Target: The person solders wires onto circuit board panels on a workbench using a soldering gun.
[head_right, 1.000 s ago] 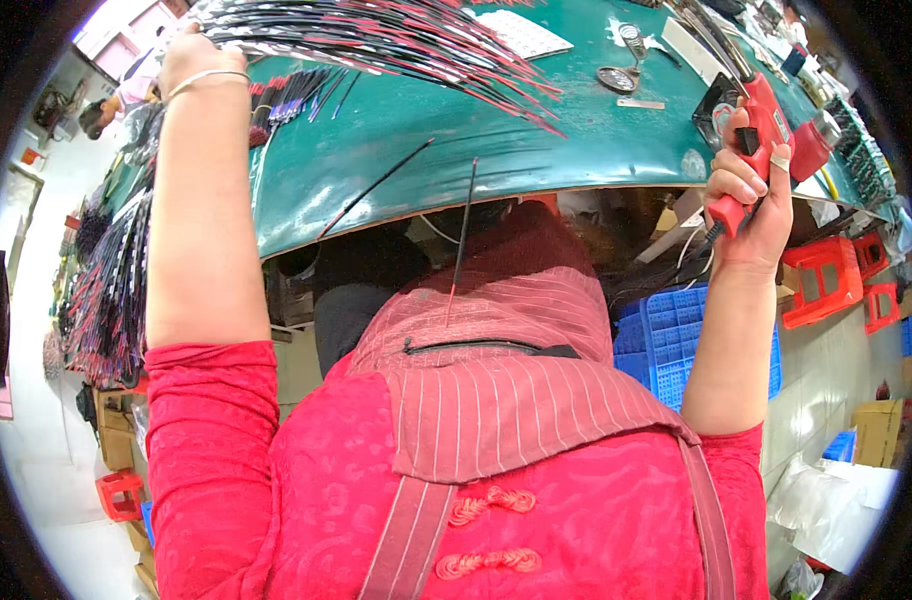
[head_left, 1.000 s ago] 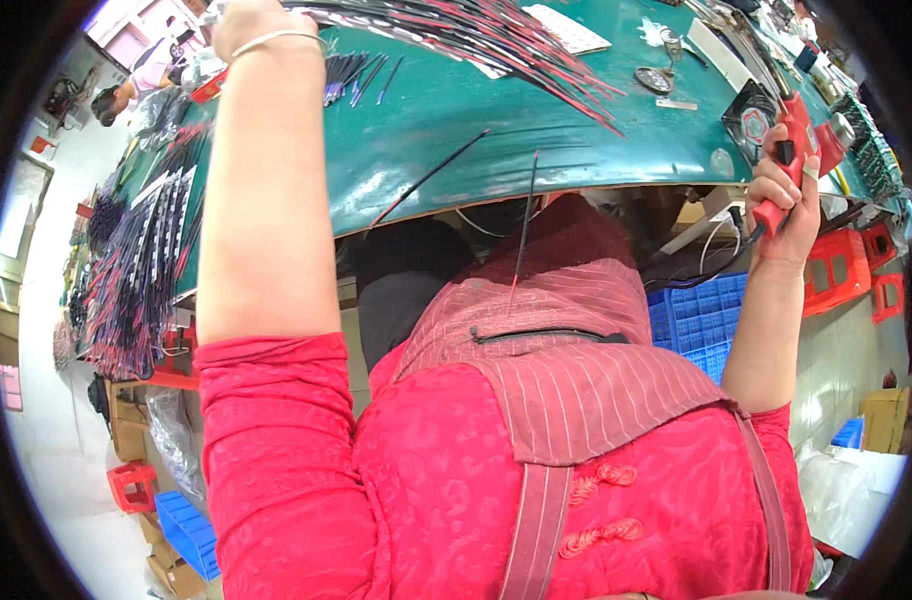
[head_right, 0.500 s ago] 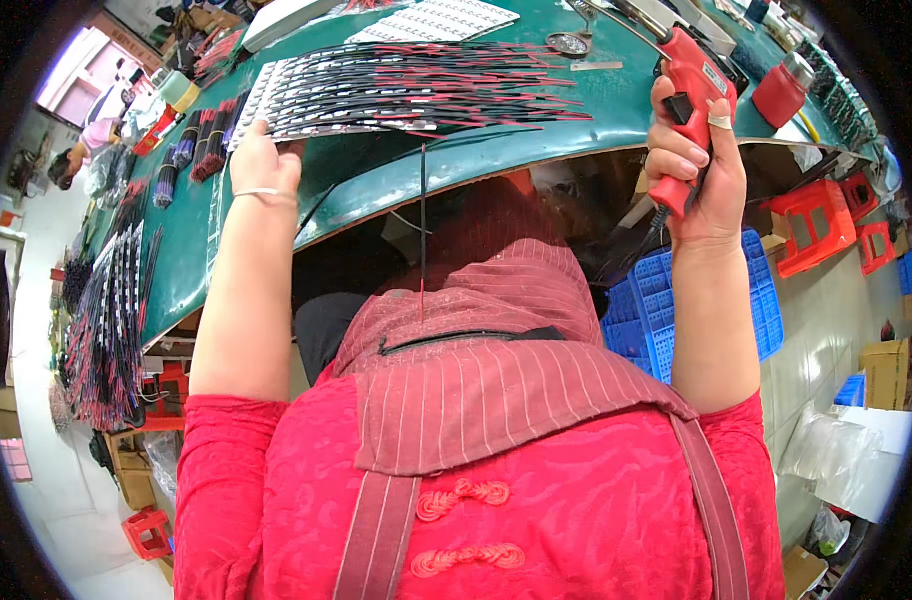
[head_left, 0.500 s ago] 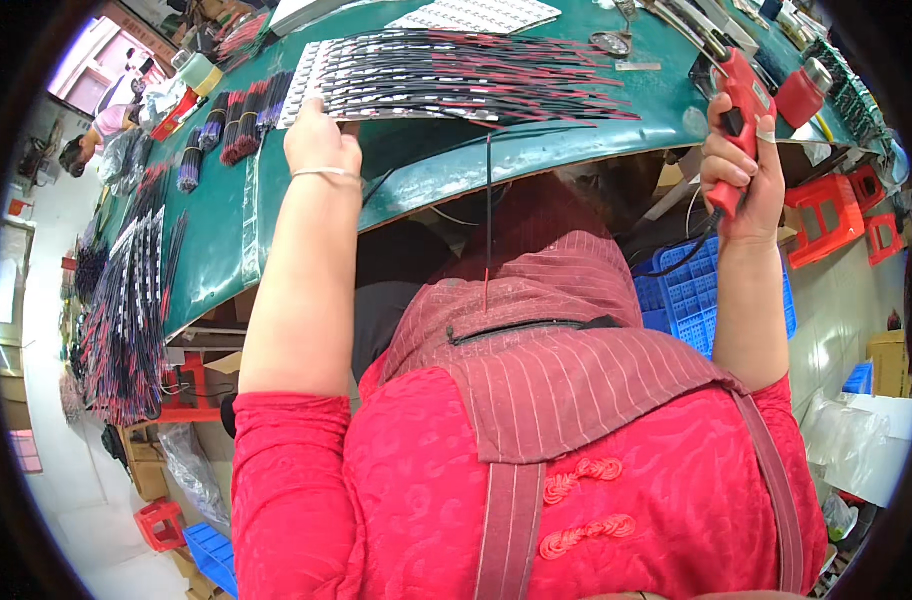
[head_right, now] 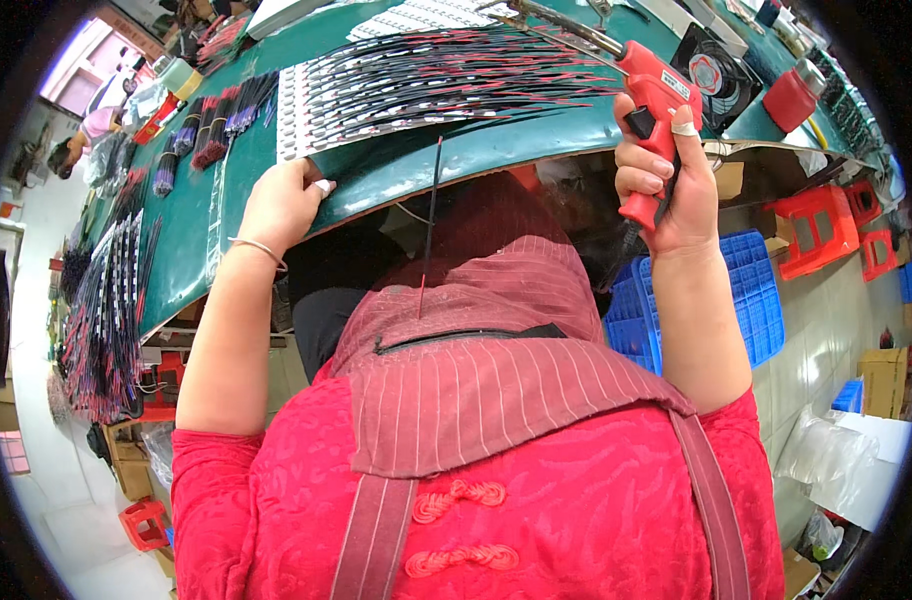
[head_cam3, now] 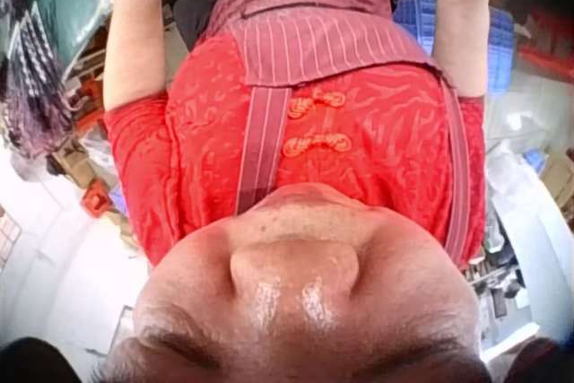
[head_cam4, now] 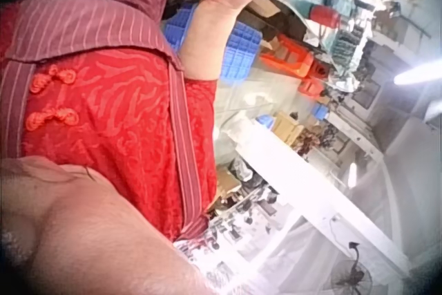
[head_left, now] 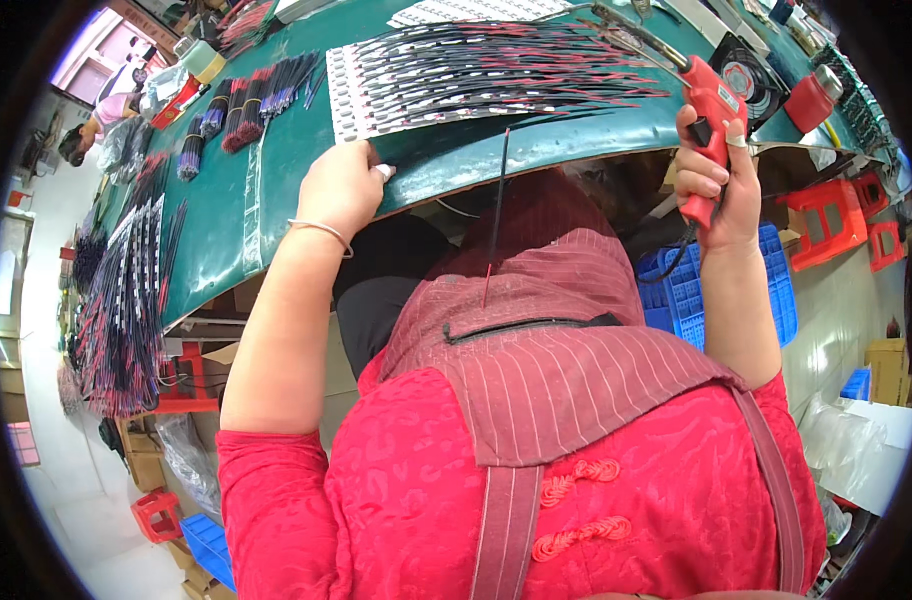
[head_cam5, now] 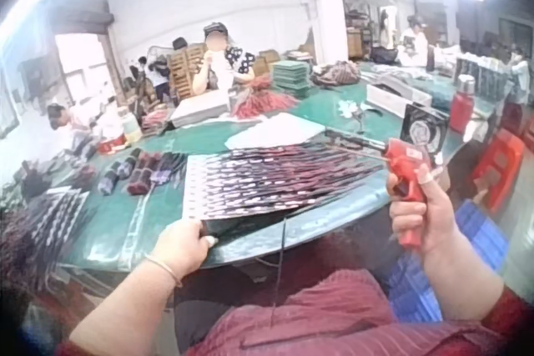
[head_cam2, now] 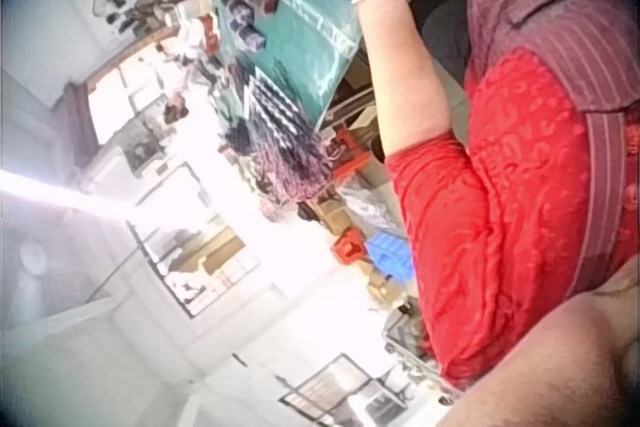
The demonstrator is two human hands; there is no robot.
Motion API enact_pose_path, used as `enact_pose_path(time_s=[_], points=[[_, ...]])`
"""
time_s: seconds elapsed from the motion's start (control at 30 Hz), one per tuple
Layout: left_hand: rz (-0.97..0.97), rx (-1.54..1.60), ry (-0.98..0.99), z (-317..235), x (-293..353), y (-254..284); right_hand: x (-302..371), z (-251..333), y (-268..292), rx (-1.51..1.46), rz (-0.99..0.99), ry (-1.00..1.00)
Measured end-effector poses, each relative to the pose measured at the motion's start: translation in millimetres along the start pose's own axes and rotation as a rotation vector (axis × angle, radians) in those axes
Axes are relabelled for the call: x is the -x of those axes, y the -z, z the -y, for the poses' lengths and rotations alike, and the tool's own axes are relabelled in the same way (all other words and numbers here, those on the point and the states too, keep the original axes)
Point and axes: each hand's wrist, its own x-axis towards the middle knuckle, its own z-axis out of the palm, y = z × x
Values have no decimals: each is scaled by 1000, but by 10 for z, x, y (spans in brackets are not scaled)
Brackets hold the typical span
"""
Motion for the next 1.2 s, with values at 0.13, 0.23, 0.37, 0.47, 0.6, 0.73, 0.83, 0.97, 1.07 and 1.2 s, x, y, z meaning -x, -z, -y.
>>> enact_pose_path(time_s=[0.13,0.23,0.37,0.47,0.6,0.73,0.83,0.97,1.07,1.2], points=[[-13,-188,-105,4,160,-1,23,-7,21,14,-31,-9],[-96,-253,-210,0,283,-19,22,-5,15,3,-33,-15],[-116,-223,-255,-106,397,-2,23,13,34,0,-58,-30],[-156,-180,-302,-14,462,-10,37,-2,-26,-19,-62,-55],[121,444,-16,-201,529,73,65,28,-83,-26,-72,-26],[349,945,41,-274,809,-171,100,115,-207,-36,-33,5],[298,783,-85,-336,873,-439,125,143,-306,-20,-26,36],[310,1096,-92,-467,679,-727,146,156,-350,32,-16,60],[541,1410,45,-677,647,-763,153,149,-344,22,-6,45],[625,1485,142,-749,682,-801,164,101,-358,24,-11,41]])
